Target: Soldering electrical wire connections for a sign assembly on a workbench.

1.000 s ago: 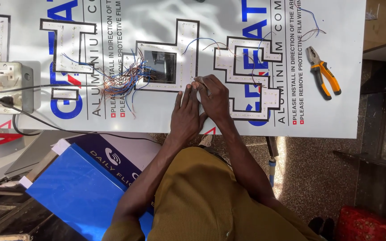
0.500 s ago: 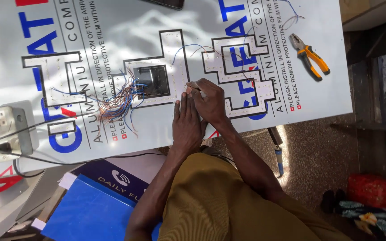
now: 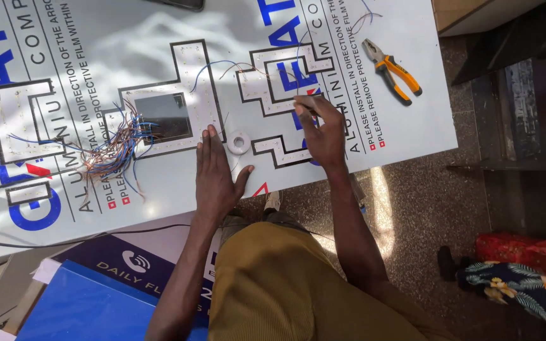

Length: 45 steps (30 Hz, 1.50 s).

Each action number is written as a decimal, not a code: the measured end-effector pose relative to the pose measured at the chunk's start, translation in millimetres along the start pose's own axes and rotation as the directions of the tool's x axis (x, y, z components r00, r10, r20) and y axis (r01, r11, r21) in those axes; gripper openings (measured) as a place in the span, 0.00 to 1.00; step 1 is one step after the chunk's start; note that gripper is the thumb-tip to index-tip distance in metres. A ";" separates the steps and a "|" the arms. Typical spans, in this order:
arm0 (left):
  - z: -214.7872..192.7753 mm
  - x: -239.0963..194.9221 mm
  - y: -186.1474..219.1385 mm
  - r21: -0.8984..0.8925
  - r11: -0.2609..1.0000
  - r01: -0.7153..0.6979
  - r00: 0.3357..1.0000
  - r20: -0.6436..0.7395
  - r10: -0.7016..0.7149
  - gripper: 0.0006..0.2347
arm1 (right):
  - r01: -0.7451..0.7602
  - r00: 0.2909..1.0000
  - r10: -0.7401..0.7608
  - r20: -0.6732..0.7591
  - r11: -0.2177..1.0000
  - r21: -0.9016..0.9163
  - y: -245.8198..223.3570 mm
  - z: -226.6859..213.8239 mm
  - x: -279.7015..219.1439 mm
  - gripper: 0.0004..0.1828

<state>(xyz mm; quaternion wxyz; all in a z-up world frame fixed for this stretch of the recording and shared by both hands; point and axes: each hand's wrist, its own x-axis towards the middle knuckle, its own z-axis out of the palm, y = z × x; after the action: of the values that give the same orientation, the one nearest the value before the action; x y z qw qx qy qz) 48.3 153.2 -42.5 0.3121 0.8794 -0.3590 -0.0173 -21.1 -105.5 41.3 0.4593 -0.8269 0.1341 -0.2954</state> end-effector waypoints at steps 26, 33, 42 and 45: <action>-19.9 -38.5 55.7 -0.398 0.894 0.206 0.893 -0.296 -0.338 0.22 | -0.013 0.951 -0.159 -0.264 0.835 -0.551 188.7 -98.0 8.9 0.27; -52.2 -38.3 35.0 -0.409 0.910 0.065 0.864 -0.434 -0.256 0.15 | 0.261 0.965 -0.261 -0.035 0.965 -0.003 4.1 32.5 -36.9 0.05; -83.5 -66.6 -72.1 -0.500 0.860 0.104 0.871 -0.371 -0.321 0.12 | 0.179 0.817 -0.301 0.492 0.943 0.279 -97.6 192.6 -72.5 0.08; -110.7 -78.8 -100.4 -0.511 0.853 0.104 0.854 -0.393 -0.340 0.11 | 0.177 0.768 -0.360 0.529 0.914 0.365 -95.8 238.9 -67.3 0.08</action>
<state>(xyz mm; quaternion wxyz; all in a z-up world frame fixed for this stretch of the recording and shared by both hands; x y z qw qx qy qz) 80.3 318.1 -25.0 0.5897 0.7904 -0.1495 0.0724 67.2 142.2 0.7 0.5479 -0.8100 -0.1804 -0.1057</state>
